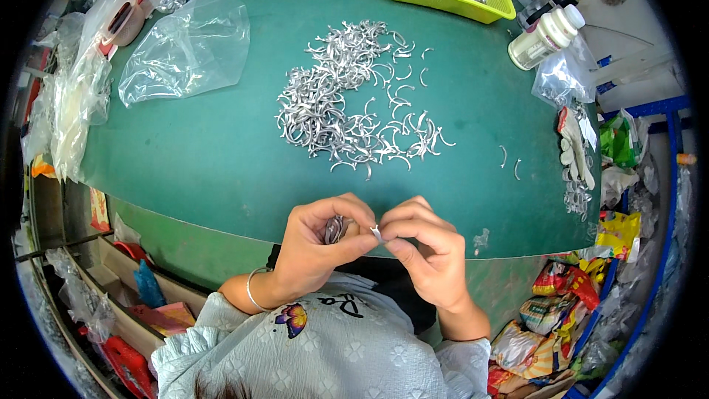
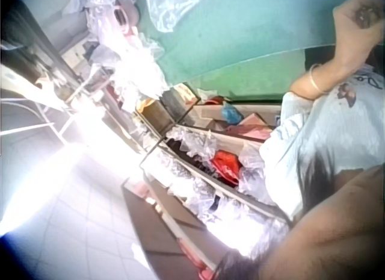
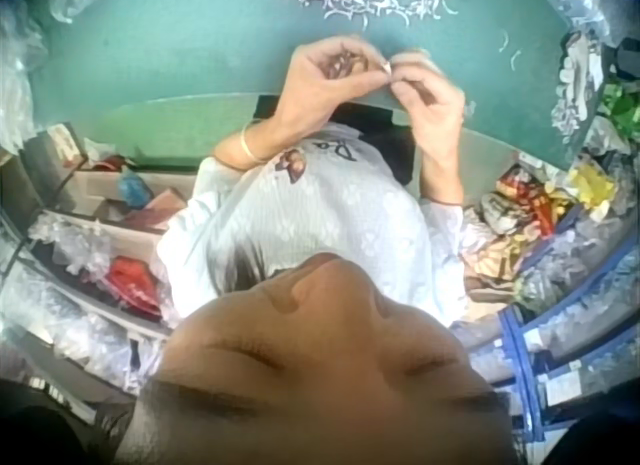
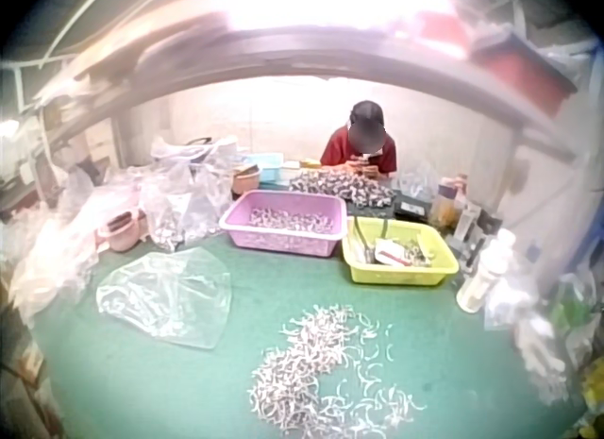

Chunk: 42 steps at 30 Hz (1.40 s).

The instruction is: The person retrieves a bag of small metal clips from a wooden shelf, empties them onto a green workbench, and then manually interlocks pairs of the metal clips by hand.

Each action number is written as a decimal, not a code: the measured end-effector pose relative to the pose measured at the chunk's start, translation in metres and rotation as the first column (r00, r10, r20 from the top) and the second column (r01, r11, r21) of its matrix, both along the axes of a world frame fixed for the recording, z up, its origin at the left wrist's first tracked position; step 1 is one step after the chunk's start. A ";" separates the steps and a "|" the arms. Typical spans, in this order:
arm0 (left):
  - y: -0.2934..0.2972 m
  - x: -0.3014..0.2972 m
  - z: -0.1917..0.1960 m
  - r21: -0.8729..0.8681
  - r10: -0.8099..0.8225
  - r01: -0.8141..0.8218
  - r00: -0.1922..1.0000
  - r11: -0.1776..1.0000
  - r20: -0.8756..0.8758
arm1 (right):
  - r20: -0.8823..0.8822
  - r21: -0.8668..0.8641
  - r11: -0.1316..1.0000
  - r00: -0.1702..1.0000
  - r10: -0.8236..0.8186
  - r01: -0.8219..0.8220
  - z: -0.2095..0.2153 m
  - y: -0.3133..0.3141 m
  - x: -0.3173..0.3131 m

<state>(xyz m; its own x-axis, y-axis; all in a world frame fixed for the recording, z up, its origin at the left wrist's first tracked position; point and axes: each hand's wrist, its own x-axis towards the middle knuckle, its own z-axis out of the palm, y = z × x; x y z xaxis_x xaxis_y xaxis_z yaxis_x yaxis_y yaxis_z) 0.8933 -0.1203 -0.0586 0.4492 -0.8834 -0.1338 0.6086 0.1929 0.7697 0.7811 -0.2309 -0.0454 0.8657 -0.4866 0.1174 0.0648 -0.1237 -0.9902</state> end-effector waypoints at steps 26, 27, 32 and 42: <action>0.013 0.003 0.008 -0.086 -0.117 0.123 0.990 0.989 0.073 | 0.052 -0.169 0.980 0.994 -0.095 0.103 0.002 0.020 -0.009; 0.013 0.003 0.008 -0.085 -0.119 0.125 0.990 0.989 0.070 | 0.050 -0.166 0.981 0.994 -0.093 0.100 0.002 0.021 -0.009; 0.014 0.005 0.010 -0.053 -0.152 0.153 0.988 0.987 0.033 | 0.040 -0.136 0.987 0.996 -0.076 0.081 0.005 0.022 -0.008; 0.016 0.005 0.011 -0.051 -0.163 0.161 0.986 0.986 -0.029 | 0.060 0.150 0.987 0.996 -0.059 0.050 0.004 0.028 -0.009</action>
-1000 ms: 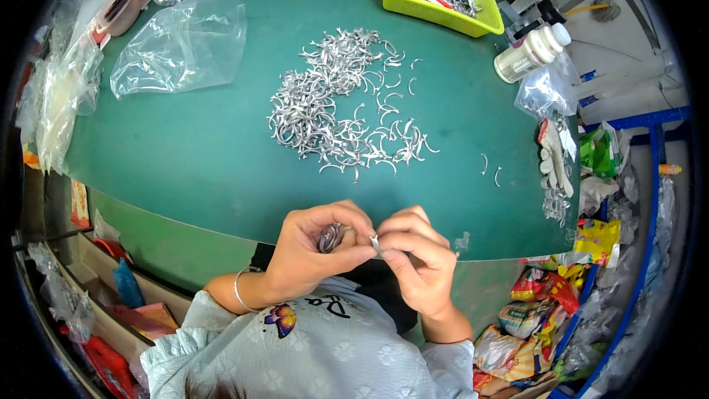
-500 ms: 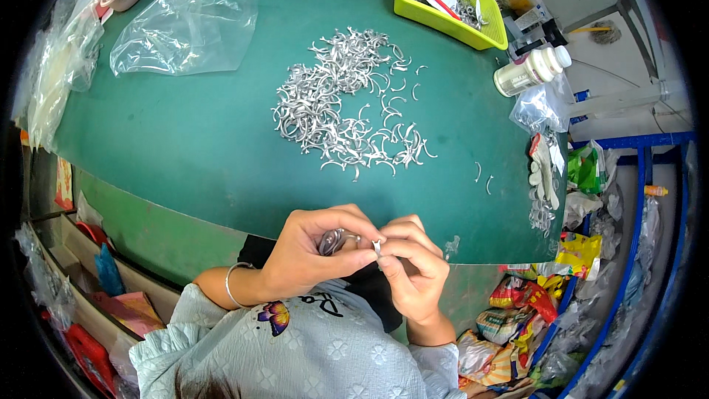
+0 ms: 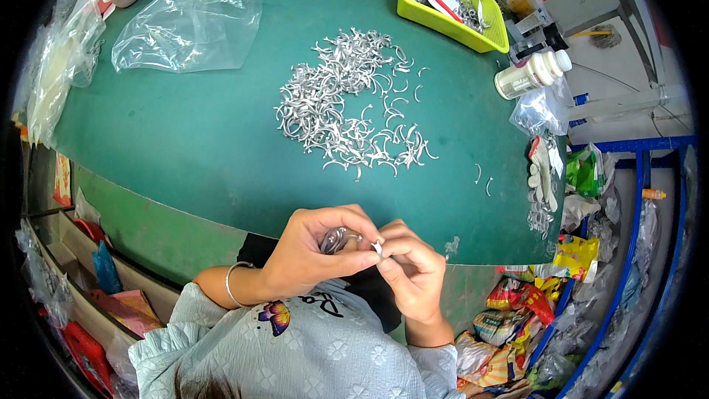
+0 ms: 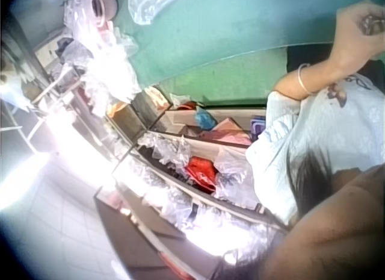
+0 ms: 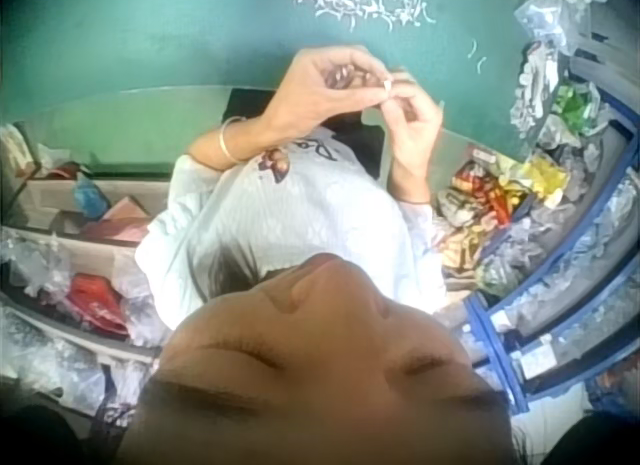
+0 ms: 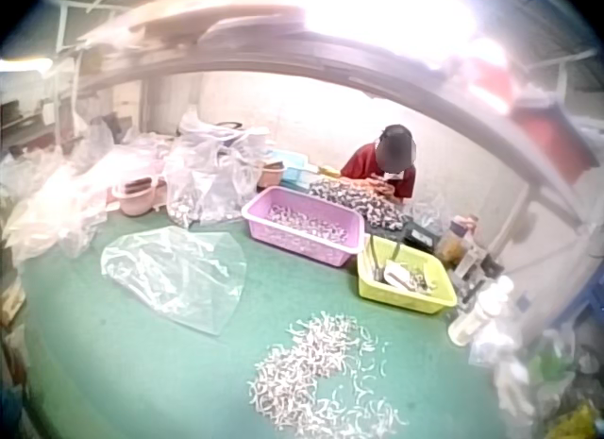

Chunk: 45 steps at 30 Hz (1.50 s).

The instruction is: The person retrieves a bag of small metal clips from a wooden shelf, empties them onto a green workbench, and then manually interlocks pairs of the metal clips by hand.

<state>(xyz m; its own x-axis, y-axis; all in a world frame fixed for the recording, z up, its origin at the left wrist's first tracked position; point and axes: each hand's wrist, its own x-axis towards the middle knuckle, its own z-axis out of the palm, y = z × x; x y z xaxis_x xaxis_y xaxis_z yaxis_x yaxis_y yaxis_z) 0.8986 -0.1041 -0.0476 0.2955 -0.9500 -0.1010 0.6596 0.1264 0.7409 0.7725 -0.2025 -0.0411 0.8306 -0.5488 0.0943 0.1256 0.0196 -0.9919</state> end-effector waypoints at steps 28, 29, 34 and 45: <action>-0.019 0.000 0.004 -0.059 0.120 -0.115 0.988 0.992 0.098 | -0.017 -0.463 0.885 0.998 -0.059 0.044 0.021 -0.034 0.013; -0.019 0.000 0.004 -0.062 0.122 -0.117 0.989 0.991 0.084 | -0.017 -0.453 0.891 0.998 -0.057 0.044 0.022 -0.034 0.013; -0.019 0.000 0.006 -0.063 0.107 -0.101 0.989 0.993 0.100 | -0.021 -0.400 0.916 0.999 -0.048 0.036 0.025 -0.034 0.013; -0.020 -0.004 0.010 -0.109 0.097 -0.081 0.985 0.991 0.145 | -0.002 -0.314 0.949 1.000 -0.016 0.014 0.032 -0.038 0.008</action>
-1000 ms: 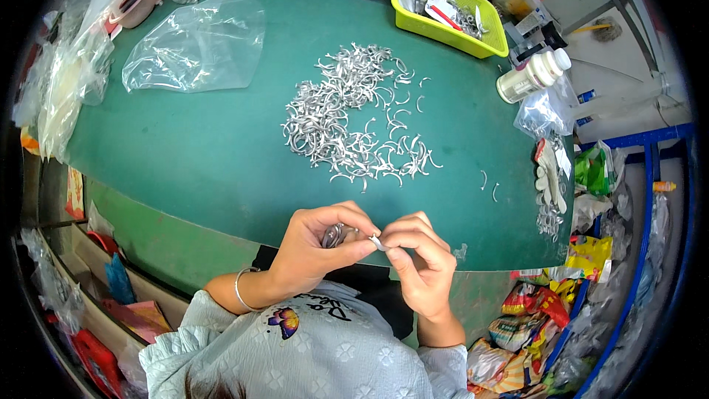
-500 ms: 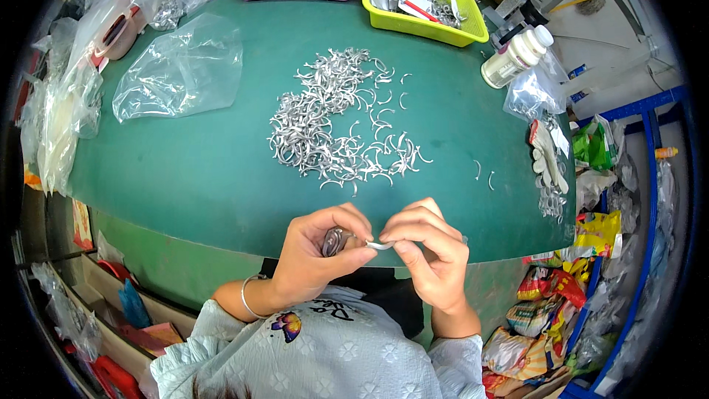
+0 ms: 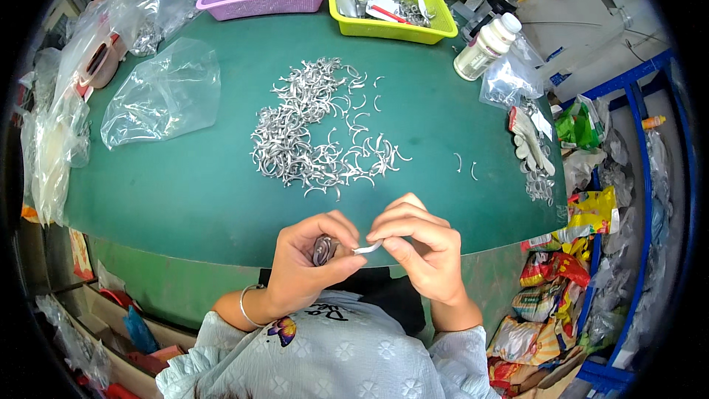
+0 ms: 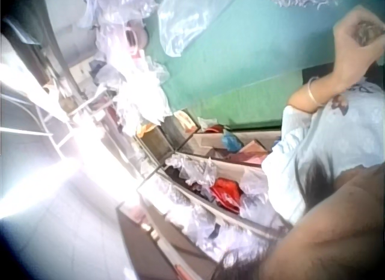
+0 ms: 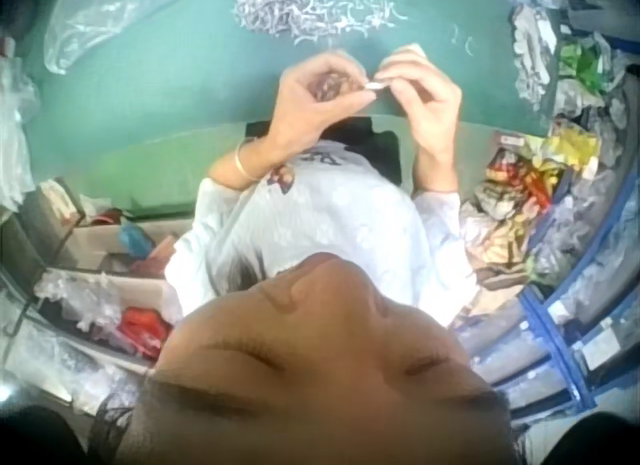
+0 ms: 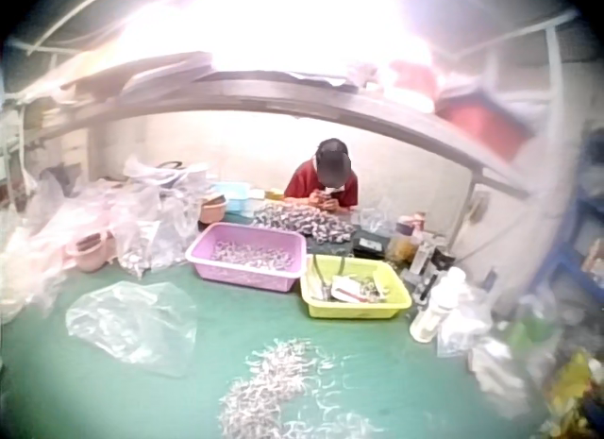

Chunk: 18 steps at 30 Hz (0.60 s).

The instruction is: The person retrieves a bag of small metal clips from a wooden shelf, empties them onto a green workbench, and then manually interlocks pairs of the metal clips by hand.

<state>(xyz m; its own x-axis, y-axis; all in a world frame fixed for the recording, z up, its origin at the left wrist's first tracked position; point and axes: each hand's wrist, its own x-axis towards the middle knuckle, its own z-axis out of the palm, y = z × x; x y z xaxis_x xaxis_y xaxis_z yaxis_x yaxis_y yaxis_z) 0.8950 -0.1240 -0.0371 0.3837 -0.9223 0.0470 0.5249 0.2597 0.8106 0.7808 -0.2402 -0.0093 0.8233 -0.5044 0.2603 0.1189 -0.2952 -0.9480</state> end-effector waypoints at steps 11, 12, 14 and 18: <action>0.003 -0.003 0.000 -0.016 -0.030 0.030 0.999 0.999 -0.033 | 0.017 -0.007 1.000 1.000 0.001 -0.001 0.002 0.001 -0.004; 0.003 -0.003 0.000 -0.018 -0.029 0.029 0.999 0.999 -0.036 | 0.023 -0.008 1.000 1.000 0.003 -0.003 0.002 0.002 -0.004; 0.003 -0.003 0.001 -0.022 -0.028 0.027 0.999 0.999 -0.044 | 0.029 -0.009 1.000 1.000 0.005 -0.004 0.002 0.002 -0.004; 0.005 -0.002 0.002 -0.018 -0.028 0.028 0.999 0.999 -0.038 | 0.029 -0.029 1.000 1.000 0.002 -0.002 0.003 0.004 -0.003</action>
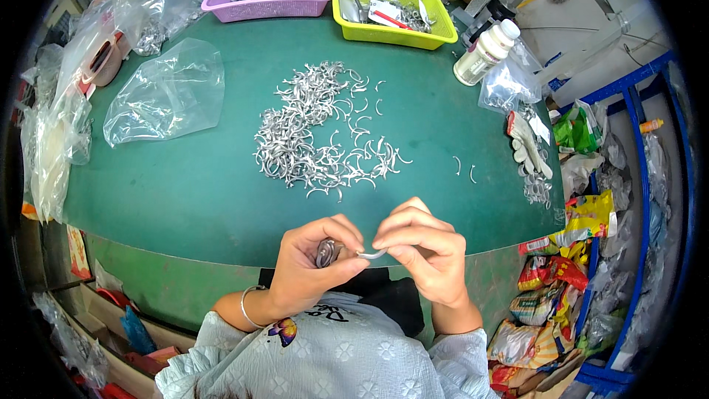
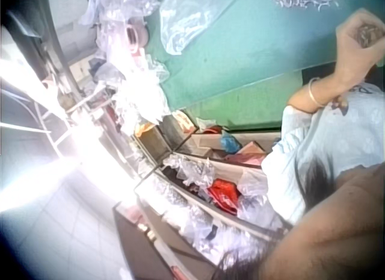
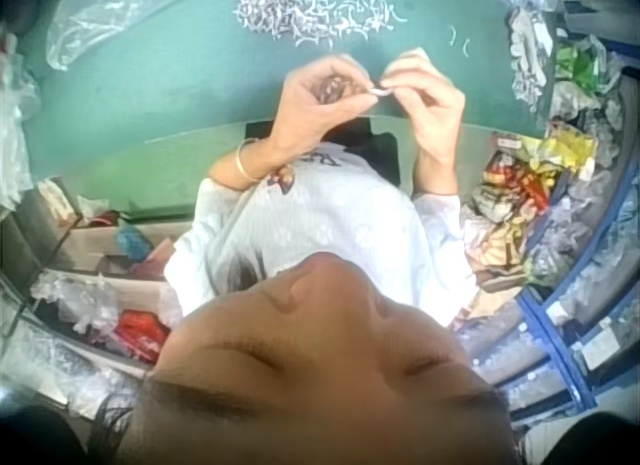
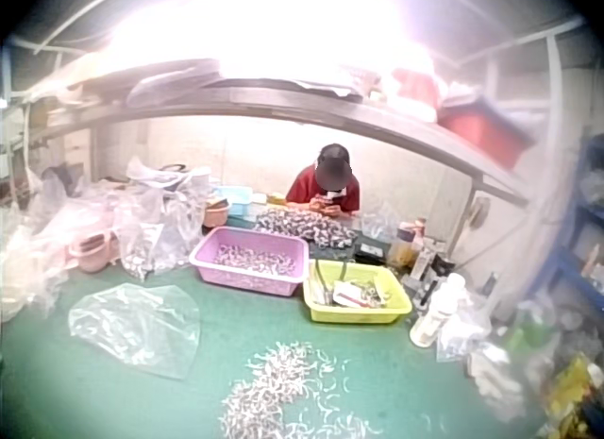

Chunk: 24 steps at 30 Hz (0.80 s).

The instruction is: The person retrieves a bag of small metal clips from a wooden shelf, empties them onto a green workbench, and then manually interlocks pairs of the metal clips by hand.

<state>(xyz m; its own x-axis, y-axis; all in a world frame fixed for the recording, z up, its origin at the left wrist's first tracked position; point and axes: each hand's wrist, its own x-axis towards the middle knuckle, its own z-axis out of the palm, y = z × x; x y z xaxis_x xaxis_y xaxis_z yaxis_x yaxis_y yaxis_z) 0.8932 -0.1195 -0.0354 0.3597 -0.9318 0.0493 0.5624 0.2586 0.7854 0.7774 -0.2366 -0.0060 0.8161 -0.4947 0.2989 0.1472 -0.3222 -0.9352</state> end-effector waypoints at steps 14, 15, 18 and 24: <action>0.001 0.002 0.000 -0.004 0.031 -0.031 0.999 1.000 -0.019 | -0.026 -0.235 0.967 0.993 -0.112 0.103 0.008 0.007 -0.002; 0.001 0.002 0.000 0.007 0.027 -0.026 0.999 1.000 -0.037 | -0.030 -0.255 0.960 0.991 -0.129 0.117 0.008 0.008 -0.002; 0.002 0.002 0.000 0.031 0.019 -0.016 0.997 0.999 -0.080 | -0.032 -0.236 0.965 0.992 -0.122 0.111 0.007 0.009 -0.002; 0.004 0.003 0.002 0.043 0.032 -0.030 0.999 0.999 -0.044 | -0.023 -0.125 0.989 0.996 -0.082 0.079 0.003 0.013 -0.002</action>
<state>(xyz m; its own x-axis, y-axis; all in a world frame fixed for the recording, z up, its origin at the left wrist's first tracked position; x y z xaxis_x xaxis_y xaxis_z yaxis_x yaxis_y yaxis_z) 0.8959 -0.1155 -0.0330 0.3893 -0.9211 -0.0067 0.5895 0.2436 0.7702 0.7758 -0.2237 -0.0027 0.7839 -0.5197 0.3397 0.0906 -0.4456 -0.8906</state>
